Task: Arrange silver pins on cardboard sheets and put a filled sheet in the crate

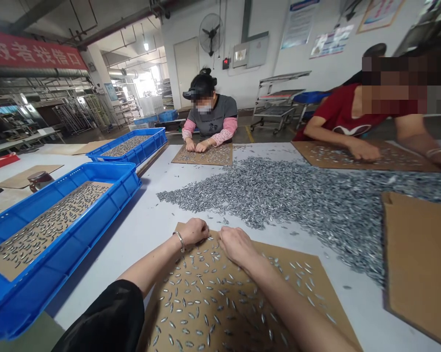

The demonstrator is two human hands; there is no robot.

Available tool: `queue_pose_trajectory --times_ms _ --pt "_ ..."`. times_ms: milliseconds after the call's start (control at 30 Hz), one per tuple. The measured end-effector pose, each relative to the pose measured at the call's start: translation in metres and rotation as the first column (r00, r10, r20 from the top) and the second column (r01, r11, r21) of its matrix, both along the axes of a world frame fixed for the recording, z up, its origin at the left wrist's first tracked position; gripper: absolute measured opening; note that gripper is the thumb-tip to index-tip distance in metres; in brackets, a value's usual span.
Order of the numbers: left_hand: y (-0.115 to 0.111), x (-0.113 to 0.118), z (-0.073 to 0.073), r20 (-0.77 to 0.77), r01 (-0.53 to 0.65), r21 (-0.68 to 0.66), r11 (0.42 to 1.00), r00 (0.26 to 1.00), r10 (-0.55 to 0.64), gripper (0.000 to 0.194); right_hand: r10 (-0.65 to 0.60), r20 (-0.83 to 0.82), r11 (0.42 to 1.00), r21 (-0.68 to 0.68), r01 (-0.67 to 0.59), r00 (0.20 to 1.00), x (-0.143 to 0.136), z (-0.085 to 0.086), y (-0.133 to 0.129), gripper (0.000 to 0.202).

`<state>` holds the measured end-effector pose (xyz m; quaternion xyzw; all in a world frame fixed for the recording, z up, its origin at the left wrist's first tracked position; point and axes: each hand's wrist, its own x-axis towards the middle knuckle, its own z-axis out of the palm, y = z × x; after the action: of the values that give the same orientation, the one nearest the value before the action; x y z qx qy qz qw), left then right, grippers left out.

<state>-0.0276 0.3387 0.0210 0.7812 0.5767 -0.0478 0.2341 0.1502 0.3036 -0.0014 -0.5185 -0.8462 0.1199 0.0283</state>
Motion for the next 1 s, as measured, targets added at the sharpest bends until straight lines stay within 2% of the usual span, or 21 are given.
queue_pose_trajectory --times_ms 133,267,433,600,700,867,1000 --pt "0.006 0.004 0.001 -0.046 0.002 -0.047 0.999 0.999 -0.004 0.023 -0.113 -0.080 0.989 -0.101 0.105 0.990 -0.011 -0.002 0.014 0.021" --pt "0.009 0.002 0.004 -0.084 -0.020 -0.043 0.999 0.996 0.016 0.025 -0.128 -0.066 0.983 -0.142 0.117 0.990 -0.018 -0.003 0.018 0.019" --pt "0.009 -0.002 0.007 -0.085 -0.031 -0.029 0.999 0.996 0.028 0.025 -0.127 -0.021 0.984 -0.132 0.123 0.992 -0.011 0.002 0.015 0.021" --pt "0.011 -0.011 0.008 -0.060 -0.068 0.030 0.997 0.996 0.070 0.026 -0.062 -0.051 0.995 -0.079 0.058 0.997 -0.016 0.009 0.012 0.022" --pt "0.009 -0.024 0.010 -0.033 -0.102 0.096 0.990 0.994 0.105 0.023 -0.037 -0.008 0.996 -0.077 0.036 0.999 -0.025 0.010 0.012 0.025" --pt "-0.003 -0.051 0.012 0.037 -0.122 0.169 0.978 0.992 0.117 0.029 0.006 -0.008 0.995 -0.099 -0.006 1.000 -0.034 0.008 0.011 0.018" --pt "-0.013 -0.063 0.010 0.090 -0.128 0.197 0.972 0.990 0.112 0.029 0.075 -0.022 0.990 -0.117 -0.077 0.997 -0.036 0.009 0.009 0.014"
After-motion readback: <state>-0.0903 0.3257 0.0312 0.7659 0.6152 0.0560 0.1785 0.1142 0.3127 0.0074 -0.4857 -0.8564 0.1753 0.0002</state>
